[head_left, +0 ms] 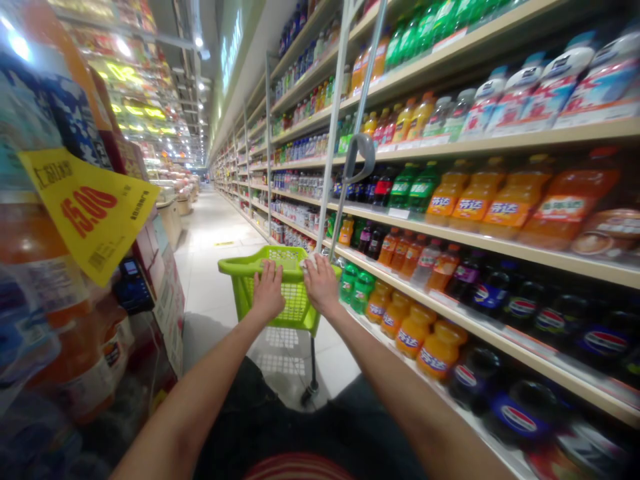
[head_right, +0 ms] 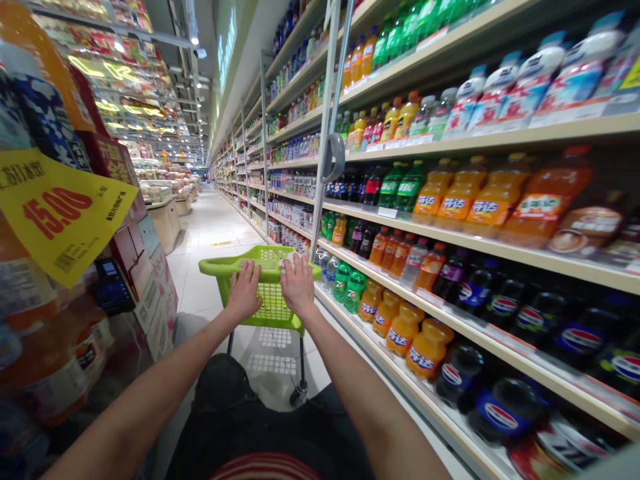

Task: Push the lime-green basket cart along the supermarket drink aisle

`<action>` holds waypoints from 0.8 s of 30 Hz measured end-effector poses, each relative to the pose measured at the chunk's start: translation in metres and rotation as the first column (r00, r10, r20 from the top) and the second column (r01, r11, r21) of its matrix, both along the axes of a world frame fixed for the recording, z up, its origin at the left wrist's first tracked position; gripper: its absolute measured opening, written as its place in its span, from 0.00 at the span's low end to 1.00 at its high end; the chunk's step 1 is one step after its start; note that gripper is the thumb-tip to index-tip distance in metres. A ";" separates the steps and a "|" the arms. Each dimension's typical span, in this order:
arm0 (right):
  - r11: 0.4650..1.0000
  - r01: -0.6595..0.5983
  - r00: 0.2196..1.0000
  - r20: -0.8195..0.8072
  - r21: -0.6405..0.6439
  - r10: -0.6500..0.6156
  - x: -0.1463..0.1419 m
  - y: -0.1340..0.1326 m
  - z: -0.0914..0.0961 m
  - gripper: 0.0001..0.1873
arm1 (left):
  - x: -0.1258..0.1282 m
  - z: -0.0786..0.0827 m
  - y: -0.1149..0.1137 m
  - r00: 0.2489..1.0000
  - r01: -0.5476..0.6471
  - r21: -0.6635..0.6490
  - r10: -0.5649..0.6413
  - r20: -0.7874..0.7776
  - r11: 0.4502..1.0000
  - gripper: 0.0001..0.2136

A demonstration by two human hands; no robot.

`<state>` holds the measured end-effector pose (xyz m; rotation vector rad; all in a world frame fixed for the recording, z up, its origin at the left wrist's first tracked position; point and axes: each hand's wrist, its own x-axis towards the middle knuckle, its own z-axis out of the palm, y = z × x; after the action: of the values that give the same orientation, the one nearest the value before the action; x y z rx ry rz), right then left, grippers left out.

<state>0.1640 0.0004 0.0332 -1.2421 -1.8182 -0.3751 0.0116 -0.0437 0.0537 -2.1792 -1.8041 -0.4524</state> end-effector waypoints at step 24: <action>0.998 -0.004 0.986 0.167 0.061 -0.006 -0.016 -0.007 -0.002 0.23 | -0.012 -0.008 -0.002 0.999 -0.029 0.111 0.027 0.022 0.993 0.36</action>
<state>0.1477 -0.0067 0.0307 -1.1998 -1.9318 -0.5457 -0.0007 -0.0459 0.0458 -2.0795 -1.7730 -0.5572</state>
